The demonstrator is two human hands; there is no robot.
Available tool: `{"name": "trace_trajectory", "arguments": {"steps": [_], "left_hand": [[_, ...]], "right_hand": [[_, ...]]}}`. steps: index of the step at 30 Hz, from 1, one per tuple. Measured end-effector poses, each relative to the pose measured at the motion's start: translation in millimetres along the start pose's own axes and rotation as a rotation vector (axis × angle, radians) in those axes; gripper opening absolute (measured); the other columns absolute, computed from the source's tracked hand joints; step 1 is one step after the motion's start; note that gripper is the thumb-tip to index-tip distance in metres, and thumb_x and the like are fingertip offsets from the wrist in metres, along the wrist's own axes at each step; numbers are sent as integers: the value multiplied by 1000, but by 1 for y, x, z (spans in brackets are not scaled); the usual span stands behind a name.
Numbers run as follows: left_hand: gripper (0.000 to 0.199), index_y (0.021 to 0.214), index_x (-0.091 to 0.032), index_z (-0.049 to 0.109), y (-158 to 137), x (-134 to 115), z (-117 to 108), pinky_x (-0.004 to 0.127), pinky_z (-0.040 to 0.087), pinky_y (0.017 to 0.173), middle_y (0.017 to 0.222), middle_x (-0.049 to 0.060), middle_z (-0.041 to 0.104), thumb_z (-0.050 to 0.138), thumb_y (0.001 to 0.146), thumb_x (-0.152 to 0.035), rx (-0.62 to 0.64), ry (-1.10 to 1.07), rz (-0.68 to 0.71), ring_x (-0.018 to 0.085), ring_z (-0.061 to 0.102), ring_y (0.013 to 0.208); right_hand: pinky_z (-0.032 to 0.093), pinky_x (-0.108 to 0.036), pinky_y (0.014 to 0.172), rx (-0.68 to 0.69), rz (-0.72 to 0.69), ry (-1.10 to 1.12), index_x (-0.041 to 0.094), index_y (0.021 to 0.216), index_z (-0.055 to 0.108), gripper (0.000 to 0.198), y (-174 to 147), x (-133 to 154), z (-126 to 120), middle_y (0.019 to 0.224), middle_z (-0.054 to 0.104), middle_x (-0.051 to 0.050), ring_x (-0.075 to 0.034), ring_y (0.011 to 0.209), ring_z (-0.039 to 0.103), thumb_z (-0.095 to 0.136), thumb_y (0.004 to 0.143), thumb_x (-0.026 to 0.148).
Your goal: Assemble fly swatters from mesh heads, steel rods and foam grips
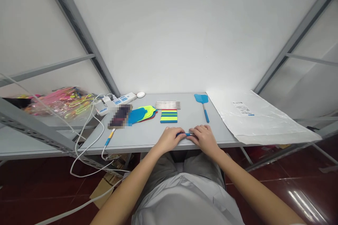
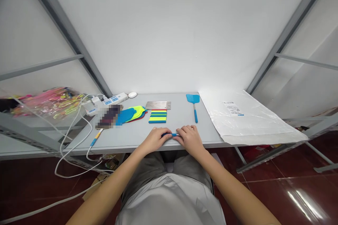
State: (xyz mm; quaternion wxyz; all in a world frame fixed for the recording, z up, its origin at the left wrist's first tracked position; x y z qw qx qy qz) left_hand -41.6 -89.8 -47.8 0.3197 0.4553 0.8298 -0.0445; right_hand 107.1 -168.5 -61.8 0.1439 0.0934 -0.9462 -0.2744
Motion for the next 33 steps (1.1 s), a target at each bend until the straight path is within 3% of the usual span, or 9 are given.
{"name": "trace_trajectory", "arguments": {"steps": [4,8,12,17,22,25,29,33], "left_hand": [[31,98,-25,68,-5,4,-6,33,40,88,97,2,73,43,96,-43,-42,-12,-23,21,63,92],[33,101,-24,67,-9,6,-9,33,43,84,99,3,72,41,96,-43,-102,-34,-58,22,63,91],[27,102,-25,67,-8,8,-8,33,43,85,100,2,72,46,94,-41,-128,-58,-68,22,63,92],[25,104,-25,66,-9,10,-10,33,43,85,102,2,71,48,94,-40,-131,-76,-78,21,63,94],[21,96,-24,65,-3,3,-6,33,42,84,95,2,70,52,92,-39,-98,-91,-55,21,62,89],[24,93,-22,63,15,-10,3,31,44,76,88,3,68,46,95,-39,-82,-115,-29,20,61,83],[21,92,-22,60,58,-32,12,28,45,74,86,3,65,49,94,-39,-84,-143,38,18,60,83],[19,94,-20,58,104,-34,6,28,46,70,88,3,65,46,95,-34,-96,-144,91,17,60,78]], "right_hand": [[33,-49,96,-58,149,64,20,112,64,35,-5,-23,-12,98,67,-12,-28,97,59,58,91,47],[47,-40,80,-17,238,256,21,106,65,28,-8,-46,-20,97,69,-9,-24,88,64,48,95,41],[51,-34,73,78,292,470,23,101,67,27,-8,-57,-21,97,72,-5,-21,85,66,47,94,39],[51,-32,67,123,386,648,21,95,70,26,-7,-64,-22,82,71,-3,-20,73,64,56,88,43],[45,-29,58,14,479,773,20,85,68,27,-2,-61,-25,63,60,0,-17,61,56,58,87,45],[45,-30,63,-152,524,822,21,83,61,27,15,-55,-33,61,54,1,-17,63,52,53,90,46],[46,-33,75,-370,537,866,22,85,56,26,58,-48,-51,80,56,-2,-19,79,53,51,91,47],[47,-30,65,-372,501,985,23,94,55,28,108,-40,-55,86,57,-3,-17,75,54,47,93,50]]}}
Point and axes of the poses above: each hand's wrist, its own y-axis towards the middle knuckle, its own z-axis out of the palm, x = y × z, the point moved 5 cm from there along y, towards the middle knuckle
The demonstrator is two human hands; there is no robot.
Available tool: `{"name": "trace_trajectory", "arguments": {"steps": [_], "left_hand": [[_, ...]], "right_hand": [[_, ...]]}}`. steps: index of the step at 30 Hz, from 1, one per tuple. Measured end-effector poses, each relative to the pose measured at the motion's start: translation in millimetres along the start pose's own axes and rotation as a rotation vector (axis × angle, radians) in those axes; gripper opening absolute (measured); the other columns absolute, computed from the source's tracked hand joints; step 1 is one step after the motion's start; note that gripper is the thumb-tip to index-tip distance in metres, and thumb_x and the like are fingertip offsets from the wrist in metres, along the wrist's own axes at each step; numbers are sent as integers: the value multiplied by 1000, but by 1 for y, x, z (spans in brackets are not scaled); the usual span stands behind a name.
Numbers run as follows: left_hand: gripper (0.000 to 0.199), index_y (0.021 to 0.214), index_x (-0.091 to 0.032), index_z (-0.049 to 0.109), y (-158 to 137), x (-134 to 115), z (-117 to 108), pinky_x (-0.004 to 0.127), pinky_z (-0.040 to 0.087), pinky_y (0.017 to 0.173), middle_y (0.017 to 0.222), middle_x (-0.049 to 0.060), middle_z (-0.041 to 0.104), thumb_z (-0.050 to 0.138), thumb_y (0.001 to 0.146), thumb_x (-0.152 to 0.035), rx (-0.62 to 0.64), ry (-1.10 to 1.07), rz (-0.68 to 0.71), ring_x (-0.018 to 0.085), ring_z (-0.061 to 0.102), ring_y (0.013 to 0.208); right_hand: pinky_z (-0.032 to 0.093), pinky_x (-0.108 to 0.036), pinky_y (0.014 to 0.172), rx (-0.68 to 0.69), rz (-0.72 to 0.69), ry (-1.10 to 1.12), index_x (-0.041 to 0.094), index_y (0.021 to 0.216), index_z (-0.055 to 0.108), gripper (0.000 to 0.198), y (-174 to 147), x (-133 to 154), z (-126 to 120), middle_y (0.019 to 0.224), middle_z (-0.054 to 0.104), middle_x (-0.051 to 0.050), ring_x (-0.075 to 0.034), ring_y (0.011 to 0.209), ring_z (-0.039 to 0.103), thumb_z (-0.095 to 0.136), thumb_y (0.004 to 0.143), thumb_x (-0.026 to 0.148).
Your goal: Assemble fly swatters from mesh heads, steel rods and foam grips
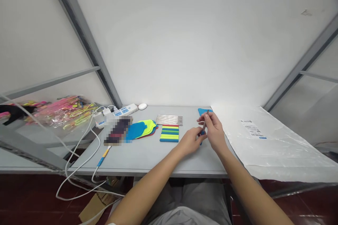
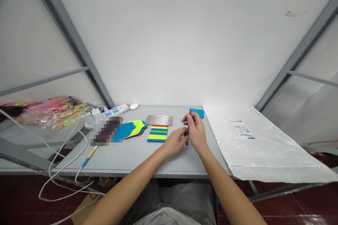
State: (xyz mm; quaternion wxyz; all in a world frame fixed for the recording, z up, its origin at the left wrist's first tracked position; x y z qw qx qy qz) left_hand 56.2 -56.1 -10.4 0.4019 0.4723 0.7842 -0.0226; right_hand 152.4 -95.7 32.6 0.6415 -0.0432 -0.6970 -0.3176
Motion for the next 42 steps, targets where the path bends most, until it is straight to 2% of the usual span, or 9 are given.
{"name": "trace_trajectory", "arguments": {"steps": [3,6,10,12,15,17,23,31,42], "left_hand": [[16,96,-19,60,22,14,-12,29,45,70,90,4,66,48,94,-31,-1,31,41,19,60,80],[14,91,-20,62,30,31,-26,32,44,75,90,4,67,59,89,-34,8,79,89,21,59,85],[19,88,-22,63,30,52,-47,34,42,83,93,3,68,68,83,-39,-2,101,141,21,59,91],[18,86,-22,63,27,60,-60,34,41,82,87,2,67,60,89,-40,-49,96,129,20,58,86],[31,80,-21,60,21,66,-76,34,39,77,76,3,63,39,99,-35,-157,75,82,18,55,78],[36,78,-20,57,17,64,-83,33,39,76,74,3,60,32,101,-31,-227,60,64,18,54,76],[31,74,-20,53,13,54,-80,33,38,74,71,2,59,36,99,-27,-307,30,101,16,51,72],[32,71,-21,52,13,57,-82,33,38,73,67,1,56,37,99,-25,-377,2,91,16,50,69],[34,69,-21,51,12,58,-79,34,37,69,64,1,56,36,99,-26,-362,-4,76,16,50,66]], "right_hand": [[42,-25,52,44,22,80,24,92,53,27,19,-3,17,68,44,4,-13,58,45,45,94,51],[37,-24,50,31,31,124,24,83,51,31,29,-15,24,61,29,7,-11,52,36,44,95,52],[31,-24,49,21,39,131,23,80,51,34,36,-31,27,60,28,7,-10,51,31,45,95,53],[29,-24,48,19,42,126,23,81,51,33,39,-38,28,60,28,7,-10,50,29,45,95,53],[25,-24,46,32,57,114,23,82,50,32,42,-47,32,58,28,8,-10,49,27,45,96,52],[24,-25,45,43,69,104,23,83,50,32,44,-52,34,58,28,8,-10,48,26,44,96,51],[27,-26,48,31,53,28,23,82,49,30,39,-61,37,58,31,7,-11,49,30,42,98,48],[29,-28,54,89,14,-123,22,80,49,29,27,-61,42,64,40,4,-12,56,36,39,100,42],[31,-28,55,142,27,-171,23,79,46,30,17,-67,45,68,43,3,-12,58,38,37,101,40]]}}
Point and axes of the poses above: each hand's wrist, its own y-axis towards the middle knuckle, its own z-axis out of the palm, x = y × z, the point moved 5 cm from there along y, towards the middle knuckle
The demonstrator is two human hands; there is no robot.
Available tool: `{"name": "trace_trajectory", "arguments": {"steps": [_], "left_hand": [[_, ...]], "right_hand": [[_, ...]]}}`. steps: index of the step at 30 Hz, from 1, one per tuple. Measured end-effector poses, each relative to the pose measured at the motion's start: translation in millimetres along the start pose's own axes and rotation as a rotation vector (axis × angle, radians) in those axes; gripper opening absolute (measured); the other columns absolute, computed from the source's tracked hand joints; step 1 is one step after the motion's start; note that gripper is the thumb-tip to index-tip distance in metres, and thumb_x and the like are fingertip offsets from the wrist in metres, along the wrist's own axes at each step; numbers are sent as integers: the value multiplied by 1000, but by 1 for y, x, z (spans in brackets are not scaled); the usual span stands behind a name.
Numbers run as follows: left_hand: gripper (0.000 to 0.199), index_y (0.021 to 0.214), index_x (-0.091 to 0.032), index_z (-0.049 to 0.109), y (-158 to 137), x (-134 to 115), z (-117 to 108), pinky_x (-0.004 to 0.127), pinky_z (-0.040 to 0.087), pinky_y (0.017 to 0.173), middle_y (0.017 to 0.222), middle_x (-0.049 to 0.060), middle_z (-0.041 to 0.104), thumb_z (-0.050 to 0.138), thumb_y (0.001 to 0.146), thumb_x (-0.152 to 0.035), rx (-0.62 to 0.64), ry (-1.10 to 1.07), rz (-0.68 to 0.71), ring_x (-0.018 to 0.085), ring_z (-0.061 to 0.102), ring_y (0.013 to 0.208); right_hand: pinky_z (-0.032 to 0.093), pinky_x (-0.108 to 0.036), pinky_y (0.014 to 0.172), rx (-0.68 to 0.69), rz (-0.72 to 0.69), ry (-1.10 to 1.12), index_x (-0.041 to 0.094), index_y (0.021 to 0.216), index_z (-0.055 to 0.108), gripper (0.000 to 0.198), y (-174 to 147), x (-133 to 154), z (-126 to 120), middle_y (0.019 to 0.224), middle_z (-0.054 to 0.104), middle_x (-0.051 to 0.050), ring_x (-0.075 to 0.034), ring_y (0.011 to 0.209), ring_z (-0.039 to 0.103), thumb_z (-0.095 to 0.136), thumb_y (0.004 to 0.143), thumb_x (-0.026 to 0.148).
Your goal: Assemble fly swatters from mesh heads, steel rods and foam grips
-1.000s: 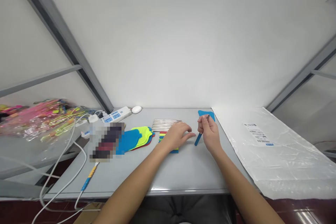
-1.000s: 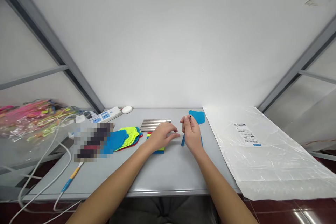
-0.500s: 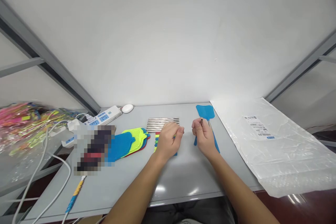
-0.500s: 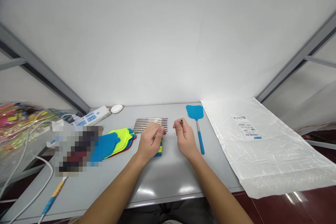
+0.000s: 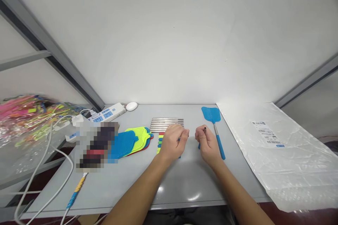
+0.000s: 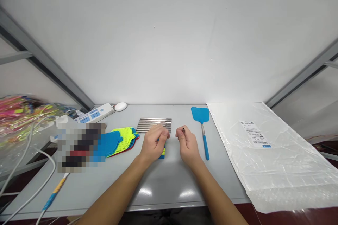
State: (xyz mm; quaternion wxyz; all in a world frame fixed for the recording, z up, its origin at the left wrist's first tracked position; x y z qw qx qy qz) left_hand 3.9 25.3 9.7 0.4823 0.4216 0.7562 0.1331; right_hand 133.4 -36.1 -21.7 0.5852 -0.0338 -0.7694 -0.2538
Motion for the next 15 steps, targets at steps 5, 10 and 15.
{"name": "trace_trajectory", "arguments": {"steps": [5,10,15], "left_hand": [[35,69,-21,51,-1,-1,2,34,38,70,65,2,57,34,100,-27,14,1,5,17,51,67],[36,68,-21,50,-4,-3,7,35,37,68,63,2,54,34,99,-28,53,15,20,17,48,65],[36,70,-21,53,-6,-5,13,35,38,69,65,3,56,35,99,-30,88,23,48,17,50,66]], "right_hand": [[35,-28,58,-23,5,7,23,79,46,30,-1,-1,-6,68,48,3,-13,60,43,35,101,41],[35,-28,56,4,22,18,23,78,46,30,0,-2,-5,61,46,4,-13,55,44,37,100,42],[36,-27,55,15,16,41,23,79,46,30,1,-3,-4,62,44,4,-13,56,45,37,100,43]]}}
Point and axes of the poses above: each hand's wrist, its own y-axis towards the middle knuckle, its own z-axis out of the palm, x = y × z, the point moved 5 cm from there along y, towards the middle knuckle
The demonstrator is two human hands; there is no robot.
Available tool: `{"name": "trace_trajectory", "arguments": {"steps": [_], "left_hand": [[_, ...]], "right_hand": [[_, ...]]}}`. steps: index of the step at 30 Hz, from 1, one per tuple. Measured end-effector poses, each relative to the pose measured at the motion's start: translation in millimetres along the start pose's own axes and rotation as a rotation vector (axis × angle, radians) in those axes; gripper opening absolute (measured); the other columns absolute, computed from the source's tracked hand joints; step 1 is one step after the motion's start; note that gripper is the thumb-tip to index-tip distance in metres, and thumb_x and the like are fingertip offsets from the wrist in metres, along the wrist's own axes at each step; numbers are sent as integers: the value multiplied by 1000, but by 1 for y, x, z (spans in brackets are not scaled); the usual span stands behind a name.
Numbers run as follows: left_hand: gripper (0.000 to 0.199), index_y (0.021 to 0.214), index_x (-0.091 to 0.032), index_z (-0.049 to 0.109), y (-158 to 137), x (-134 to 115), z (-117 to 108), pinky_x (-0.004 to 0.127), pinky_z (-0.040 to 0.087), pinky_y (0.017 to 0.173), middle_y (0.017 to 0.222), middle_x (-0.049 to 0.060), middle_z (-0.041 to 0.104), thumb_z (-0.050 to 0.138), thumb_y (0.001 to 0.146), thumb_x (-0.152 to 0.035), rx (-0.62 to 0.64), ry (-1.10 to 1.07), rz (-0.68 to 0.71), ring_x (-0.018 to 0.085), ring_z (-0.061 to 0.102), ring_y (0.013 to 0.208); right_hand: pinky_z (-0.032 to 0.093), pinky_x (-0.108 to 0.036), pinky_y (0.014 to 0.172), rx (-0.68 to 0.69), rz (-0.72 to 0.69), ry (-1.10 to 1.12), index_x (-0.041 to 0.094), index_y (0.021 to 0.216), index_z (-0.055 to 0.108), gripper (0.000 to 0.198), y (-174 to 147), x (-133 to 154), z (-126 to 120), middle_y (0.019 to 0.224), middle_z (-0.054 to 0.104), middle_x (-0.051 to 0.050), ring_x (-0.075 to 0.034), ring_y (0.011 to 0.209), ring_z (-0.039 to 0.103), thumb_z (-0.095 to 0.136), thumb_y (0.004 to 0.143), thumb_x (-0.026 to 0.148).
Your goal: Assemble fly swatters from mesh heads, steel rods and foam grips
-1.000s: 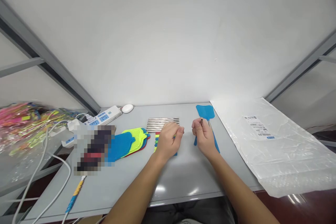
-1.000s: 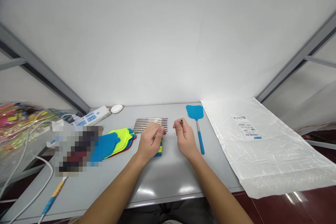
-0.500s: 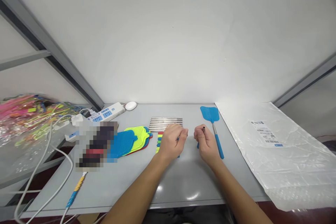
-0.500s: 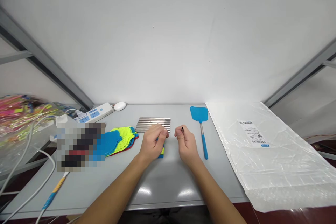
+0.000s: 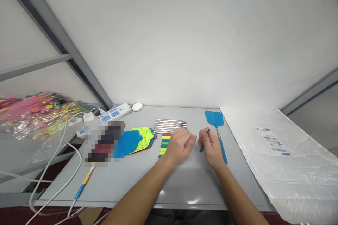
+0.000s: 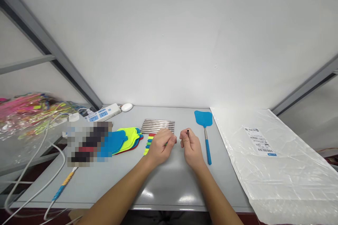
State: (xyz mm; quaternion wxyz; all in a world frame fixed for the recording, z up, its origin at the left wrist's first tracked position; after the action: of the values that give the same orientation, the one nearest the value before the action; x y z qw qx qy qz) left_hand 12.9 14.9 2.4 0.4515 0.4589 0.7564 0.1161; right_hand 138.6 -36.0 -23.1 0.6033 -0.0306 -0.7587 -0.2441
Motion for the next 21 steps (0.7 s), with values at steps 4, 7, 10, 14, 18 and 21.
{"name": "trace_trajectory", "arguments": {"steps": [4,7,10,14,18,21], "left_hand": [[36,69,-21,54,-2,-6,3,34,38,71,66,3,57,36,99,-30,24,-2,21,17,51,69],[36,68,-21,54,-3,-10,6,34,38,73,67,3,57,37,98,-31,42,-13,22,17,51,70],[35,70,-21,57,-3,-12,7,35,39,76,70,4,60,38,98,-33,44,-37,2,18,53,73],[23,92,-21,62,-4,-8,6,35,41,79,82,4,65,47,95,-39,5,-94,-70,19,56,79],[26,106,-21,60,-5,-2,4,33,42,76,83,3,63,57,89,-41,-70,-195,-177,18,55,76],[24,87,-21,61,-6,4,4,29,43,71,74,1,60,54,91,-43,-150,-319,-280,16,55,71]], "right_hand": [[38,-27,56,2,1,18,23,82,47,28,-3,-2,0,65,44,4,-13,58,44,37,100,42],[39,-27,56,32,11,9,23,87,51,26,-9,-3,0,69,47,2,-13,59,45,40,99,43],[42,-28,60,32,18,-29,22,93,52,24,-12,-5,-2,74,52,1,-15,64,49,40,98,43],[43,-29,63,82,23,-121,21,96,55,23,-14,-8,-1,79,59,-2,-17,69,54,40,98,39],[42,-31,63,175,18,-218,22,92,57,22,-20,-11,9,77,63,-2,-20,68,58,41,97,35],[44,-33,68,198,30,-275,22,102,57,20,-24,-14,13,86,67,-4,-22,76,62,44,96,35]]}}
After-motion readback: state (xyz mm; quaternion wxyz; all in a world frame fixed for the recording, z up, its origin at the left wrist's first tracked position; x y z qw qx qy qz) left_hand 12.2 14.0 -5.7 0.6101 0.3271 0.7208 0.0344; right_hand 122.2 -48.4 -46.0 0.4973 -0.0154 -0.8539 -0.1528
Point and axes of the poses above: each hand's wrist, its own y-axis towards the middle knuckle, its own z-axis out of the palm, x = y × z, the point moved 5 cm from there along y, towards the middle knuckle
